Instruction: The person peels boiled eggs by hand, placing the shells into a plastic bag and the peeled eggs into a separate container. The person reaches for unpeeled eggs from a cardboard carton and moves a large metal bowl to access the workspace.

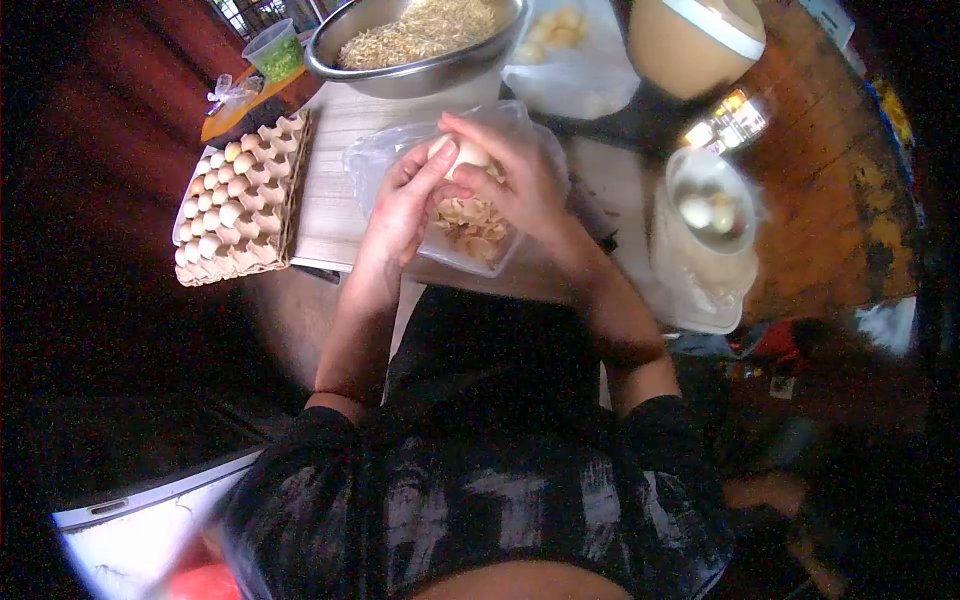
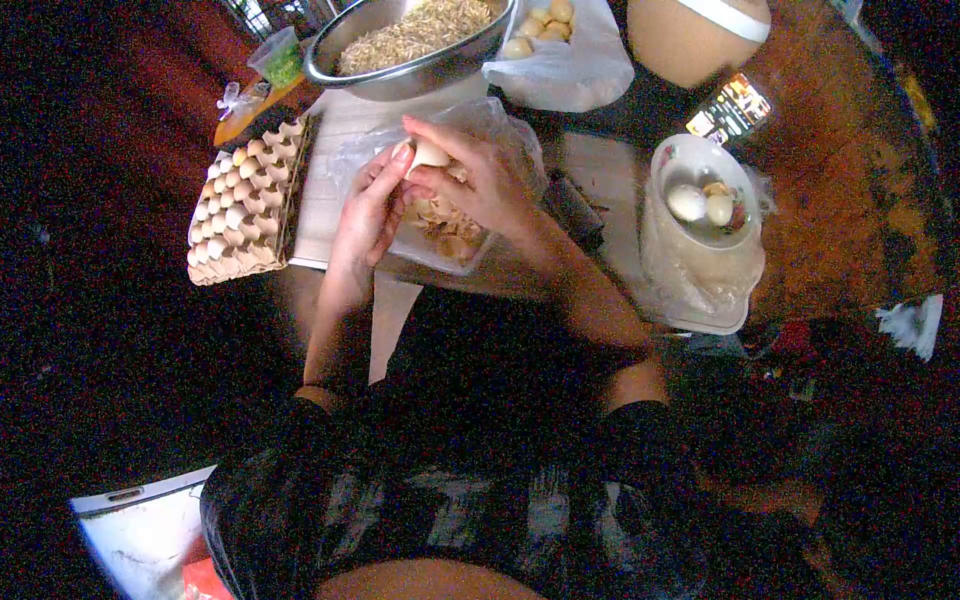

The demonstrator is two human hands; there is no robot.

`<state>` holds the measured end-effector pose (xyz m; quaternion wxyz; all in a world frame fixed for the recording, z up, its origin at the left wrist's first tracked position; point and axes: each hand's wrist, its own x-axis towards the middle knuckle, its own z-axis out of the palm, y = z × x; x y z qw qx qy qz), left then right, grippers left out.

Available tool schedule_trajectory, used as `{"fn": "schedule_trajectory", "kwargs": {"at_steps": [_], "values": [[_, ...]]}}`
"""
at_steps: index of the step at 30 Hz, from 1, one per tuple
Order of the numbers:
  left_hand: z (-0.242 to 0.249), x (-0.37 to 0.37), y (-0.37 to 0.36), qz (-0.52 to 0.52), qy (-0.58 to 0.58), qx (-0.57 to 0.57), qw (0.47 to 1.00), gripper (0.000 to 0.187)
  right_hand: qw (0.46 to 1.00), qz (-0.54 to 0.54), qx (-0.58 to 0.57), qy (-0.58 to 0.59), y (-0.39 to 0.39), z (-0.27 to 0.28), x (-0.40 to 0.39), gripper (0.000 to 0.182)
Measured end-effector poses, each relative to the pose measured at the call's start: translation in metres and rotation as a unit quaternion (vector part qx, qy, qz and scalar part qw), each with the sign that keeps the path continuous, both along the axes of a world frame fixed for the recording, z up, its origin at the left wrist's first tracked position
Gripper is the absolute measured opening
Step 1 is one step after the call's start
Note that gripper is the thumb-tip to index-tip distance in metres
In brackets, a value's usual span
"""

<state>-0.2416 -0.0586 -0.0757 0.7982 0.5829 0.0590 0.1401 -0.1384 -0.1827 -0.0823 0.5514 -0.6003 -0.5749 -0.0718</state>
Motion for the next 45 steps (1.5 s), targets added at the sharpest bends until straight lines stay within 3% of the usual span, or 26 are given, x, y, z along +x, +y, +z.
{"fn": "schedule_trajectory", "kwargs": {"at_steps": [5,20,22,29,31,37,45], "values": [[0.001,-0.002,0.000,0.009,0.007,0.013,1.000,0.035,0.998,0.016,0.057,0.031,0.006,-0.005,-0.005,0.042],[0.001,0.000,0.000,0.014,0.007,0.006,1.000,0.036,0.999,-0.013,-0.012,0.030,0.003,-0.006,-0.003,0.038],[0.001,0.000,0.000,0.043,0.013,0.063,0.997,0.037,0.999,-0.046,0.018,-0.015,0.007,-0.009,-0.001,0.039],[-0.007,0.000,0.012,0.060,0.060,0.163,0.983,0.037,0.997,-0.057,0.050,0.005,0.010,-0.012,-0.007,0.038],[-0.006,0.002,0.004,0.057,0.050,0.023,0.997,0.038,0.993,-0.099,0.042,-0.051,0.009,-0.010,-0.008,0.035],[-0.005,0.009,-0.003,0.042,-0.005,-0.154,0.987,0.042,0.993,-0.090,0.074,-0.030,0.006,-0.008,-0.010,0.025],[-0.005,0.013,0.012,0.108,-0.022,-0.097,0.989,0.039,0.997,-0.028,0.065,0.006,0.014,-0.014,-0.007,0.018]]}}
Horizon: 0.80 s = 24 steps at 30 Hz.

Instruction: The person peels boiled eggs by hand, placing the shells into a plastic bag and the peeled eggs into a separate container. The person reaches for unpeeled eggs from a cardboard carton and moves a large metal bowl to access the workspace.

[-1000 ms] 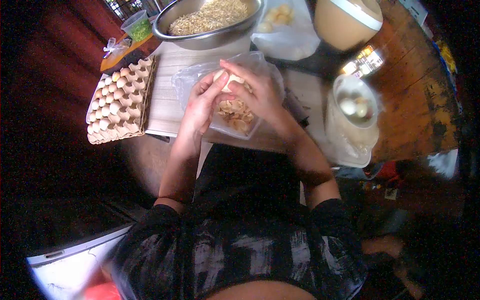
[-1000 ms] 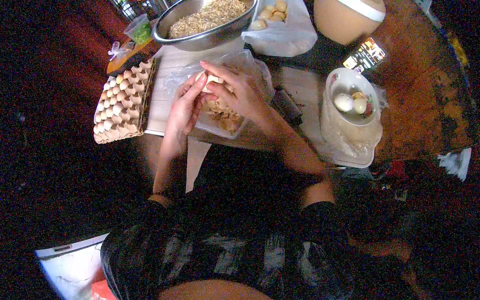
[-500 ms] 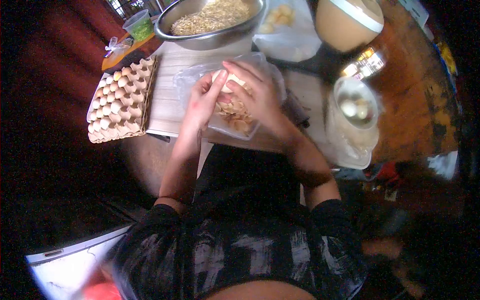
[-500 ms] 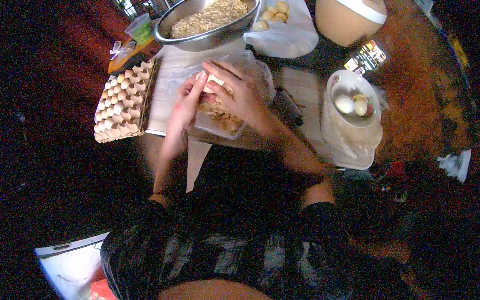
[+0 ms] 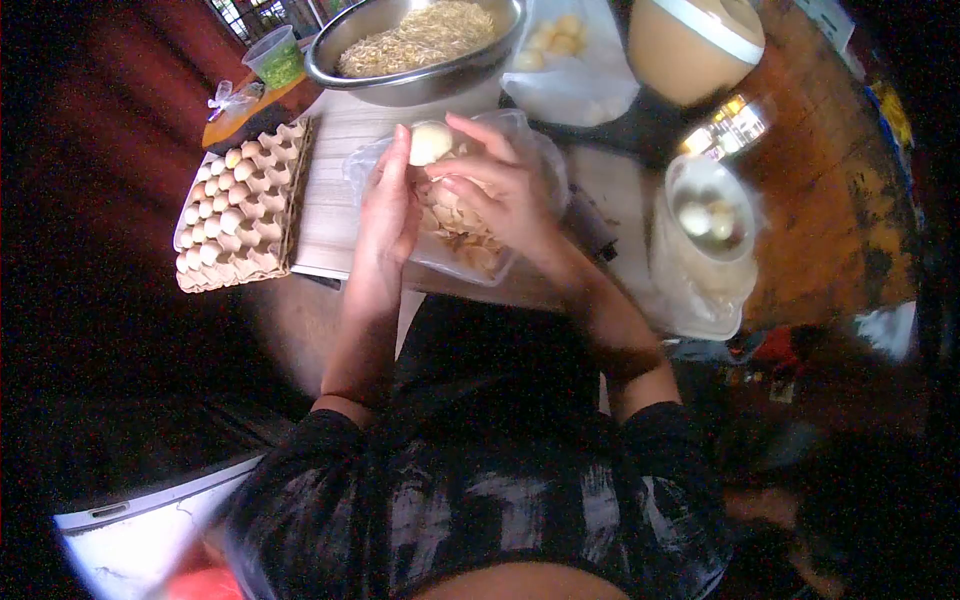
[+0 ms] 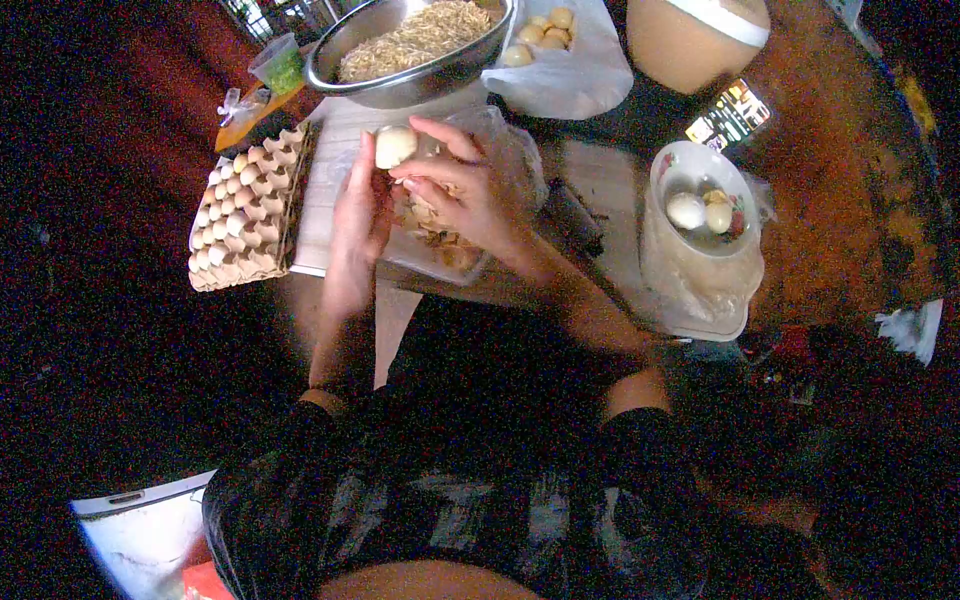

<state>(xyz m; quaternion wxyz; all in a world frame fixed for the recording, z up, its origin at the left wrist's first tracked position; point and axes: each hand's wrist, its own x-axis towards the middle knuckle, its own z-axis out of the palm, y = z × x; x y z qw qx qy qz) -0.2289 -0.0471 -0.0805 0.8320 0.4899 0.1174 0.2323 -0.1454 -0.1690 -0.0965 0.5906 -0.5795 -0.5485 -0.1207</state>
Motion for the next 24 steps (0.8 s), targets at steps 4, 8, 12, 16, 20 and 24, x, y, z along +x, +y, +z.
{"fn": "schedule_trajectory", "kwargs": {"at_steps": [4,8,12,16,20,24], "values": [[0.001,-0.002,0.013,0.025,-0.010,0.003,1.000,0.034,0.999,-0.019,-0.047,-0.007,0.000,-0.003,0.001,0.018],[0.003,-0.005,0.010,-0.005,-0.060,-0.010,0.998,0.028,0.991,-0.093,-0.086,-0.049,-0.003,0.000,-0.002,0.022],[0.003,-0.007,-0.008,-0.016,-0.049,-0.006,0.999,0.027,0.989,-0.127,-0.058,0.040,-0.003,-0.007,0.005,0.034],[-0.003,-0.011,-0.025,-0.021,-0.003,0.096,0.995,0.027,0.992,-0.074,-0.023,0.099,-0.007,-0.002,0.005,0.029],[-0.005,-0.010,-0.028,-0.032,0.006,0.117,0.993,0.028,0.989,-0.046,0.022,0.136,-0.008,0.000,-0.001,0.025],[-0.005,-0.009,-0.027,-0.040,-0.009,0.103,0.994,0.028,0.992,-0.081,0.013,0.095,-0.007,-0.003,0.005,0.027]]}}
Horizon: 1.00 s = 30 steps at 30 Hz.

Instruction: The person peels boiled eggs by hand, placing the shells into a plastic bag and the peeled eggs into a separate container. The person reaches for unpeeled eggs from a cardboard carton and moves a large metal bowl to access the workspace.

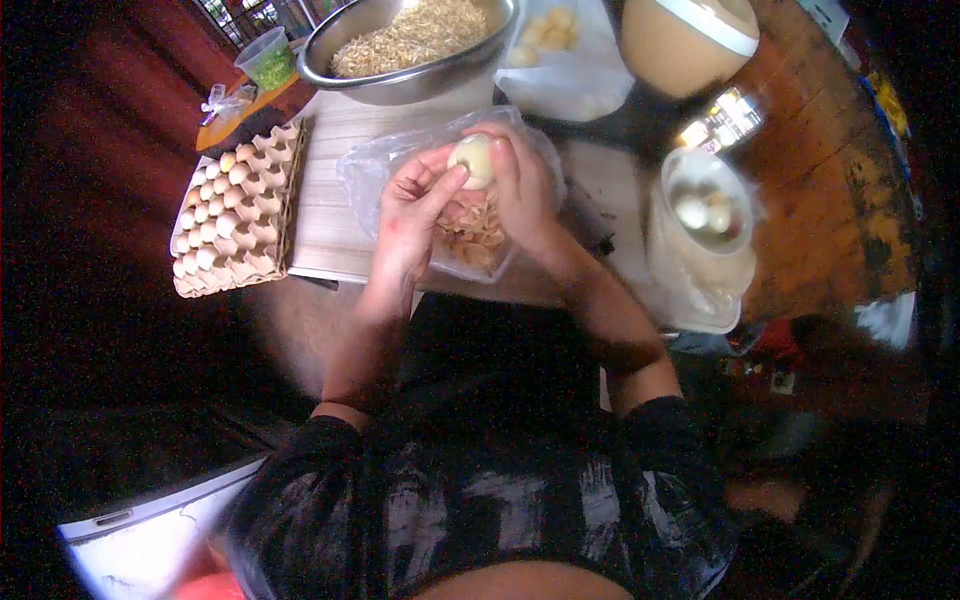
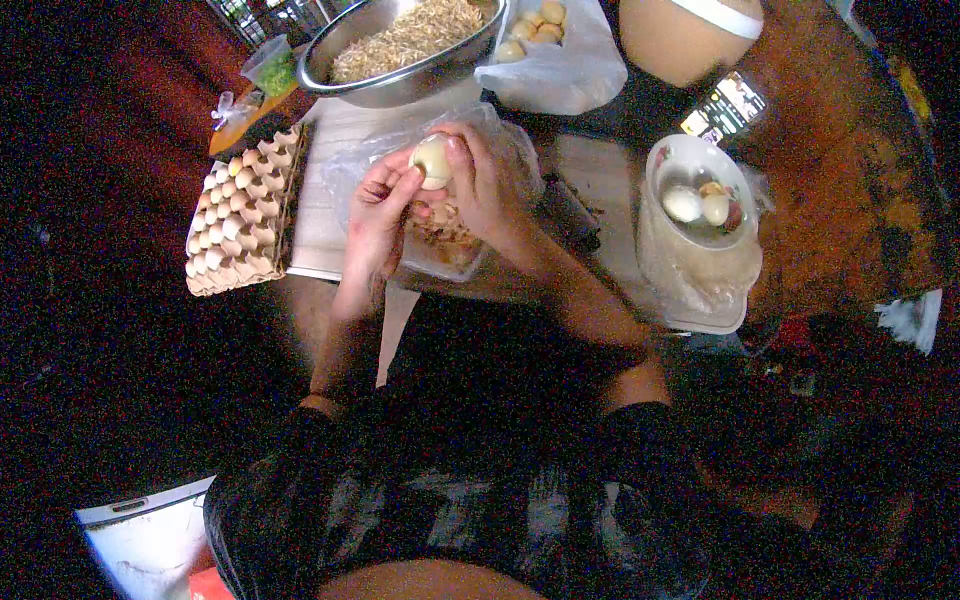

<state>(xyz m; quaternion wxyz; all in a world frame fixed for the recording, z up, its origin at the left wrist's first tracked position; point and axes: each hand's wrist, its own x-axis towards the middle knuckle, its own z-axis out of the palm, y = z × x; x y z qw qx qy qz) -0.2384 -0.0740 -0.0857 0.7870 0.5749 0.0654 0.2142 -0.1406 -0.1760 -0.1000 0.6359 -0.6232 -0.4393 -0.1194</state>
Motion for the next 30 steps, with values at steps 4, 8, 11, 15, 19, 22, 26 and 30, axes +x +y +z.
{"fn": "schedule_trajectory", "kwargs": {"at_steps": [4,8,11,15,19,22,26,30], "values": [[-0.005,0.003,0.002,-0.021,-0.012,-0.013,1.000,0.029,1.000,-0.023,-0.004,0.008,0.000,0.001,0.000,0.026],[-0.007,0.004,0.007,-0.036,-0.012,-0.025,0.999,0.030,0.997,-0.060,-0.050,0.003,-0.002,0.000,0.001,0.026],[-0.006,0.005,0.007,-0.043,0.000,-0.024,0.999,0.031,0.998,-0.049,-0.039,0.020,-0.001,0.001,0.001,0.026],[-0.008,0.007,0.007,-0.040,0.020,-0.018,0.999,0.034,0.997,-0.038,0.015,0.068,0.002,-0.001,-0.004,0.026],[-0.013,0.009,0.009,-0.052,0.013,-0.038,0.998,0.035,0.996,-0.062,-0.006,0.057,0.003,-0.004,0.000,0.027],[-0.011,0.006,0.009,-0.050,0.009,-0.031,0.998,0.037,0.996,-0.056,0.002,0.072,0.005,-0.008,0.001,0.030],[-0.011,0.002,0.010,-0.055,0.023,-0.058,0.997,0.036,0.991,-0.031,-0.005,0.129,0.005,-0.007,0.002,0.036],[-0.016,0.002,0.018,-0.111,0.015,-0.128,0.985,0.031,0.986,-0.034,-0.020,0.161,0.008,-0.018,0.012,0.037]]}}
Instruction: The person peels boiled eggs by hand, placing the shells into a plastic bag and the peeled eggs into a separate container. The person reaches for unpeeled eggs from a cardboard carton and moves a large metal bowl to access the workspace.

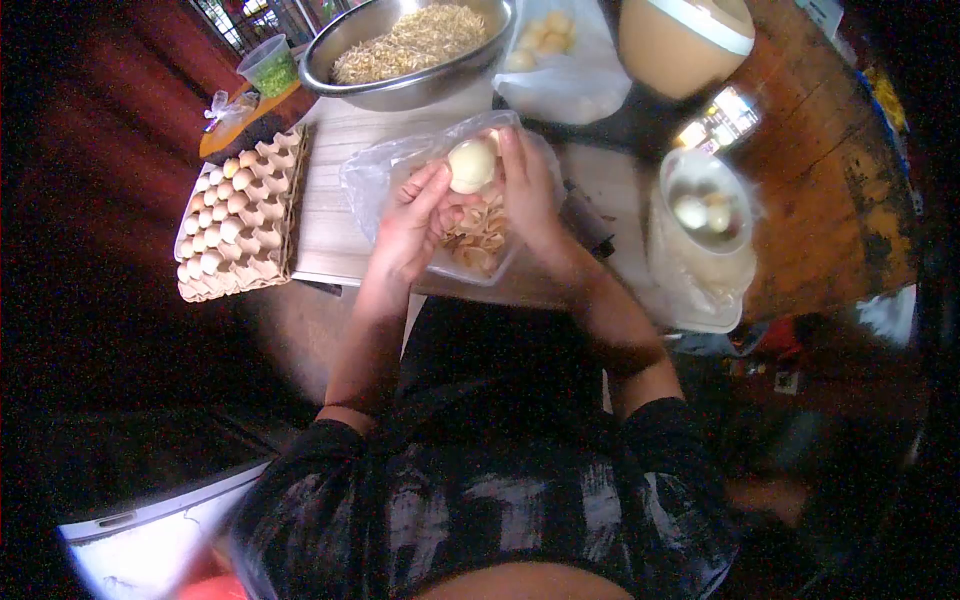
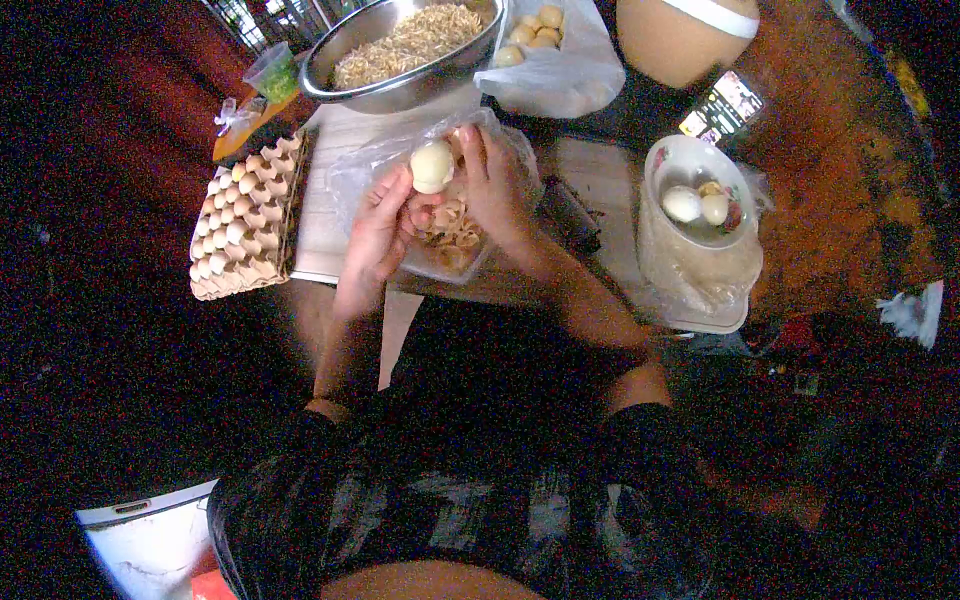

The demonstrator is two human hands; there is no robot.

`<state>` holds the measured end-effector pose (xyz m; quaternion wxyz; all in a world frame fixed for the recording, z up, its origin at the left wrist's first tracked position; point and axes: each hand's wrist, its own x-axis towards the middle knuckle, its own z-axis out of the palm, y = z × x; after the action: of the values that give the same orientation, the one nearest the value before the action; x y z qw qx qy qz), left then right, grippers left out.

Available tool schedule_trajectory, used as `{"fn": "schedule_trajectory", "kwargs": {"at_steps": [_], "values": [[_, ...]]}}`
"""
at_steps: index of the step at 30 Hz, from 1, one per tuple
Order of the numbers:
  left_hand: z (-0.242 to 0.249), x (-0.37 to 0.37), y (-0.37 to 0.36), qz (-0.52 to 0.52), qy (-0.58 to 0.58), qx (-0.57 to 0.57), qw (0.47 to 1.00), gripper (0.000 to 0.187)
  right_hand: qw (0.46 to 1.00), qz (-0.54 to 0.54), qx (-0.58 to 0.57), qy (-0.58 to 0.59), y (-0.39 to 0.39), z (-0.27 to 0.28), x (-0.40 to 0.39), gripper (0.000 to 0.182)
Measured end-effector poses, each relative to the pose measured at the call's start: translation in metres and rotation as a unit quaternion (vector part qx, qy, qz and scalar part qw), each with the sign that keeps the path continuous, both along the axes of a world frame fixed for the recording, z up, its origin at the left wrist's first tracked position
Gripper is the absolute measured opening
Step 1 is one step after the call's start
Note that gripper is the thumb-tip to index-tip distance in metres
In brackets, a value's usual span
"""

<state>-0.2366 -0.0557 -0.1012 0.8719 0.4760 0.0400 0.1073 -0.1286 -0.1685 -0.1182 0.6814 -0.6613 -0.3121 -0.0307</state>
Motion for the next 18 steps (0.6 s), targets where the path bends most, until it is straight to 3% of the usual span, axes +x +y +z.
{"fn": "schedule_trajectory", "kwargs": {"at_steps": [2,5,6,8,11,14,18], "values": [[0.003,-0.003,0.000,-0.007,-0.004,-0.030,1.000,0.031,0.995,-0.045,-0.075,-0.049,0.001,-0.004,0.004,0.035],[0.004,-0.003,-0.002,0.002,-0.010,-0.058,0.998,0.032,0.989,-0.064,-0.052,-0.122,0.006,-0.020,0.003,0.033],[0.005,-0.002,-0.003,0.020,-0.014,-0.055,0.998,0.032,0.989,-0.064,-0.052,-0.122,0.006,-0.016,0.002,0.033],[0.009,-0.002,-0.008,0.033,-0.009,-0.047,0.998,0.032,0.999,-0.006,0.018,0.025,0.006,-0.008,0.001,0.032],[0.011,-0.002,-0.014,0.059,0.004,-0.022,0.998,0.031,0.997,0.004,-0.032,-0.074,0.001,-0.001,0.002,0.033],[0.013,0.001,-0.021,0.081,0.013,0.005,0.997,0.032,0.999,0.000,-0.038,-0.029,-0.001,0.008,-0.009,0.035],[0.009,0.003,-0.025,0.096,0.017,0.029,0.995,0.034,0.997,-0.028,0.004,-0.065,-0.012,0.024,-0.017,0.037]]}}
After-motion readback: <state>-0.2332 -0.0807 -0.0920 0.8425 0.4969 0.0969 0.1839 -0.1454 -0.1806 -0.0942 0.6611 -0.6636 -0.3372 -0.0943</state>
